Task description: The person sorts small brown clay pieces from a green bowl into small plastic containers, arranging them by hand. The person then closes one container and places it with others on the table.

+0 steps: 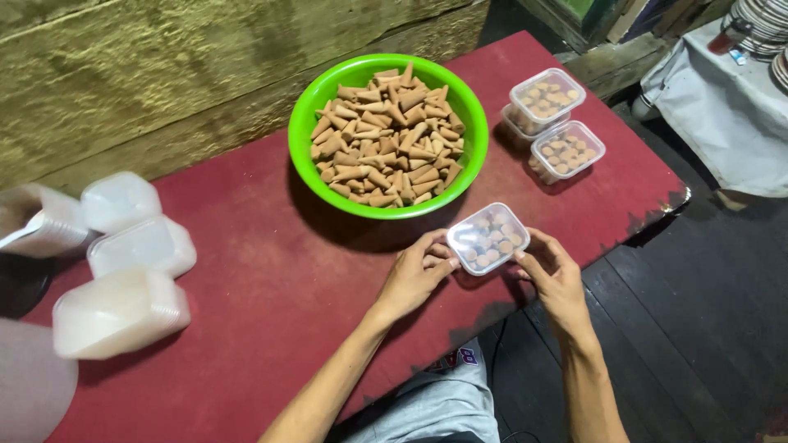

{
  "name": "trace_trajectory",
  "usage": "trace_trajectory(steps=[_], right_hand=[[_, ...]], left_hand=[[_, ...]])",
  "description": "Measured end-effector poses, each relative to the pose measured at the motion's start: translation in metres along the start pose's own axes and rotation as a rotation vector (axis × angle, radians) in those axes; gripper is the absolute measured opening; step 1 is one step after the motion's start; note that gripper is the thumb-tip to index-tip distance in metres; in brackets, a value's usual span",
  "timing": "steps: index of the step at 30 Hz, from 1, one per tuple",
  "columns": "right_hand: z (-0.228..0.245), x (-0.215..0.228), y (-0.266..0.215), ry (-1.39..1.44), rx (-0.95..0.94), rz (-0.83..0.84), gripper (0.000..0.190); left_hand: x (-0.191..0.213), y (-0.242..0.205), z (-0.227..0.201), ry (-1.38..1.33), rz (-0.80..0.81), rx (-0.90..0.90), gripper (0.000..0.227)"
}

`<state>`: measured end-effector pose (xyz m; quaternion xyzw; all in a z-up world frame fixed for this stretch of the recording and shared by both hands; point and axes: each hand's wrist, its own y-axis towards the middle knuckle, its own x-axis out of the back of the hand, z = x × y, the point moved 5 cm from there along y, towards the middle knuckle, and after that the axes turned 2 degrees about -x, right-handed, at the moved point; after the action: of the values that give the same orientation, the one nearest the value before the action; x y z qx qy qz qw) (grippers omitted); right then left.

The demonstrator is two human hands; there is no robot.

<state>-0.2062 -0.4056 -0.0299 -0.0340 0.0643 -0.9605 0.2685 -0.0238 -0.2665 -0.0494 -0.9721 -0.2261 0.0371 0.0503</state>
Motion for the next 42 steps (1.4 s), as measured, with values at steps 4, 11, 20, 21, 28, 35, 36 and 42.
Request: trace_trajectory(steps=[4,11,20,21,28,35,36,42], right_hand=[[-0.005,0.008,0.011,0.23,-0.037,-0.035,0.056],[-0.003,0.013,0.032,0.134,0.019,-0.06,0.056],[0.061,0.051,0.079,-0.172,0.41,-0.204,0.057],[0.063,0.06,0.09,-0.243,0.461,-0.231,0.055],[0.037,0.099,0.16,-0.435,0.481,-0.297,0.049],[0.019,0.095,0.167,-0.335,0.342,-0.373,0.057],[0.01,0.095,0.173,-0.303,0.327,-0.397,0.059],[0.012,0.089,0.18,-0.128,0.342,-0.355,0.05]], left_hand=[[-0.02,0.006,-0.016,-0.093,0.059,0.028,0.068],[-0.04,0.044,0.003,-0.087,0.008,0.025,0.069],[-0.1,0.13,-0.04,0.042,0.079,-0.221,0.07],[-0.11,0.149,-0.037,0.067,0.111,-0.245,0.067],[-0.131,0.223,-0.01,0.127,0.152,-0.097,0.049],[-0.112,0.191,-0.048,-0.097,0.156,0.076,0.072],[-0.108,0.202,-0.03,-0.103,0.13,0.08,0.066],[-0.102,0.177,-0.048,-0.251,0.127,0.152,0.069]])
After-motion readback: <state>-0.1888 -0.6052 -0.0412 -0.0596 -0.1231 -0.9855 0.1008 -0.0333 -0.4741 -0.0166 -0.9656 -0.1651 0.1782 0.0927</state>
